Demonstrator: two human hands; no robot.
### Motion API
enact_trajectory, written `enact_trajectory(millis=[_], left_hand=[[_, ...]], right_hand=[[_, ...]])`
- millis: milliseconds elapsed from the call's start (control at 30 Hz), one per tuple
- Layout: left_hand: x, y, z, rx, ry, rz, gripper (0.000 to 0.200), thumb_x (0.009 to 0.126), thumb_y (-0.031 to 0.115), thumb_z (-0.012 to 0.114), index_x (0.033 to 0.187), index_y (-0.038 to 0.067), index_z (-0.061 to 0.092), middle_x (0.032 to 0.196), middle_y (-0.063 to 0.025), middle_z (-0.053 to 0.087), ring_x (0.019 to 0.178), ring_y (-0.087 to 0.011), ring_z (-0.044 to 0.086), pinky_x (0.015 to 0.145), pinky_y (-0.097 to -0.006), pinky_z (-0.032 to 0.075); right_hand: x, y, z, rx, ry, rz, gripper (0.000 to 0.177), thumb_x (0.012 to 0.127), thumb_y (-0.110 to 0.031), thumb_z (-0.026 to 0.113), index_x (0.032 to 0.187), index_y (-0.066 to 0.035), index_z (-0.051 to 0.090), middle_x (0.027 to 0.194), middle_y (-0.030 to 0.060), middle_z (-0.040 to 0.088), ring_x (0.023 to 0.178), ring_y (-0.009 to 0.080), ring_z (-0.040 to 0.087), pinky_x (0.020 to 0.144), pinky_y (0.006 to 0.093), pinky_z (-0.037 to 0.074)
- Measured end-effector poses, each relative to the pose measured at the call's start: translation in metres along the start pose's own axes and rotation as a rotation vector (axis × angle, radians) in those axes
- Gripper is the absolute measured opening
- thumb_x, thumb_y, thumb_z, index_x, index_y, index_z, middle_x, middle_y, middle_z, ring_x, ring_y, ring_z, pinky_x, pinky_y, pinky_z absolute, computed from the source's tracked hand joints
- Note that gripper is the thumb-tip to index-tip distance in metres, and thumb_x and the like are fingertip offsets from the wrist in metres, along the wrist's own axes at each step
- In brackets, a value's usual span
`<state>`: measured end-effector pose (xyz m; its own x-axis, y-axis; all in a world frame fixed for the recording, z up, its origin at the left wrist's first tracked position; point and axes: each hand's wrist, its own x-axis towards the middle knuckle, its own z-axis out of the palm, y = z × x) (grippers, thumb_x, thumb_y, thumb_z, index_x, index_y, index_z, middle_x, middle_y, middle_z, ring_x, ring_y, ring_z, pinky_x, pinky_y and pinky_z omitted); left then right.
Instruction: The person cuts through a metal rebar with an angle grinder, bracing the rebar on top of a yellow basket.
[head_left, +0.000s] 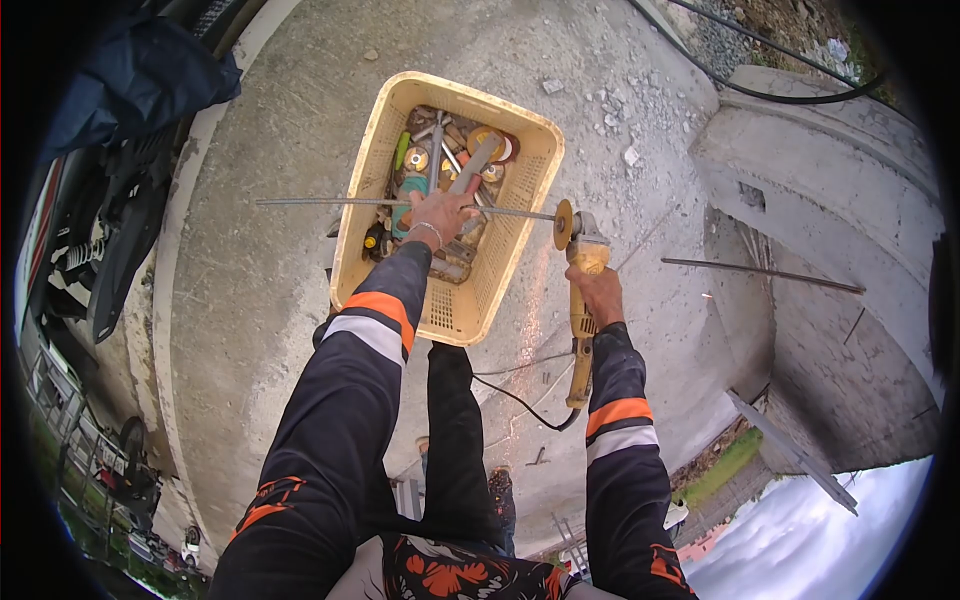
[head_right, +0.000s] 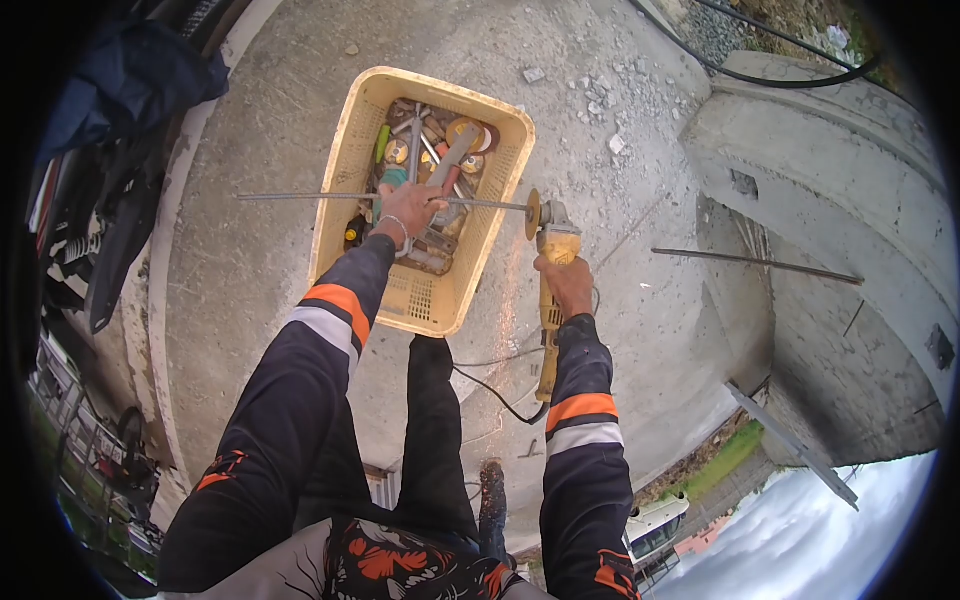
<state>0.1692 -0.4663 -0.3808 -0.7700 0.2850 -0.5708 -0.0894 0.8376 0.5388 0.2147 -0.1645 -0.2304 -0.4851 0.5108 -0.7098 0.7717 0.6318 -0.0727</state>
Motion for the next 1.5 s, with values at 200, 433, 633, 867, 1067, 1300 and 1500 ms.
enact_trajectory(millis=[200,433,633,867,1067,1300,1500], left_hand=[[0.000,-0.001,0.001,0.004,0.009,0.004,0.030,0.100,0.049,0.062,0.120,0.030,0.075,0.108,-0.0018,0.077,0.111,-0.0265,0.066,0.088,-0.0512,0.029],[-0.005,-0.012,-0.004,-0.054,0.043,0.104,0.033,0.106,0.044,0.054,0.118,0.020,0.073,0.107,-0.0110,0.074,0.118,-0.0294,0.063,0.098,-0.0539,0.035],[-0.014,-0.062,-0.040,0.001,-0.193,0.106,0.037,0.109,0.042,0.048,0.109,0.011,0.068,0.100,-0.0188,0.071,0.098,-0.0426,0.067,0.087,-0.0537,0.051],[0.000,0.013,-0.004,0.017,-0.075,0.158,0.035,0.108,0.044,0.051,0.109,0.014,0.069,0.099,-0.0137,0.073,0.098,-0.0380,0.068,0.084,-0.0509,0.051],[0.006,0.024,0.001,0.032,-0.091,0.097,0.035,0.107,0.051,0.050,0.110,0.022,0.070,0.102,-0.0092,0.076,0.101,-0.0336,0.070,0.087,-0.0536,0.043],[0.006,0.022,0.005,0.058,-0.101,0.067,0.033,0.105,0.054,0.051,0.108,0.027,0.070,0.100,-0.0045,0.077,0.097,-0.0297,0.070,0.085,-0.0498,0.034],[0.008,0.018,0.011,0.043,-0.077,0.076,0.033,0.104,0.054,0.052,0.106,0.027,0.070,0.099,-0.0041,0.076,0.098,-0.0287,0.070,0.085,-0.0486,0.033]], right_hand=[[0.004,0.031,0.017,-0.001,0.005,0.019,0.048,0.075,-0.038,0.082,0.094,0.005,0.074,0.083,0.0114,0.073,0.072,0.0239,0.069,0.066,0.0387,0.054],[-0.020,0.052,0.008,0.279,-0.082,0.030,0.033,0.082,-0.028,0.079,0.096,0.001,0.072,0.081,0.0054,0.068,0.068,0.0173,0.064,0.063,0.0347,0.050],[-0.032,0.077,0.007,0.343,-0.092,0.006,0.034,0.083,-0.028,0.078,0.101,0.000,0.072,0.085,0.0048,0.069,0.072,0.0167,0.064,0.066,0.0342,0.051],[-0.037,0.075,0.017,0.291,-0.044,0.042,0.050,0.074,-0.037,0.082,0.105,0.001,0.074,0.094,0.0127,0.076,0.084,0.0256,0.073,0.077,0.0385,0.056],[-0.025,0.072,0.008,0.216,-0.059,0.031,0.054,0.072,-0.041,0.082,0.105,0.001,0.074,0.096,0.0171,0.077,0.088,0.0304,0.075,0.078,0.0406,0.057],[-0.018,0.064,0.001,0.157,-0.027,0.001,0.057,0.071,-0.042,0.083,0.107,0.001,0.074,0.098,0.0191,0.077,0.091,0.0332,0.076,0.081,0.0422,0.058],[-0.011,0.069,-0.002,0.106,0.020,0.005,0.054,0.073,-0.040,0.082,0.106,0.001,0.074,0.095,0.0157,0.076,0.086,0.0290,0.073,0.079,0.0400,0.056]])
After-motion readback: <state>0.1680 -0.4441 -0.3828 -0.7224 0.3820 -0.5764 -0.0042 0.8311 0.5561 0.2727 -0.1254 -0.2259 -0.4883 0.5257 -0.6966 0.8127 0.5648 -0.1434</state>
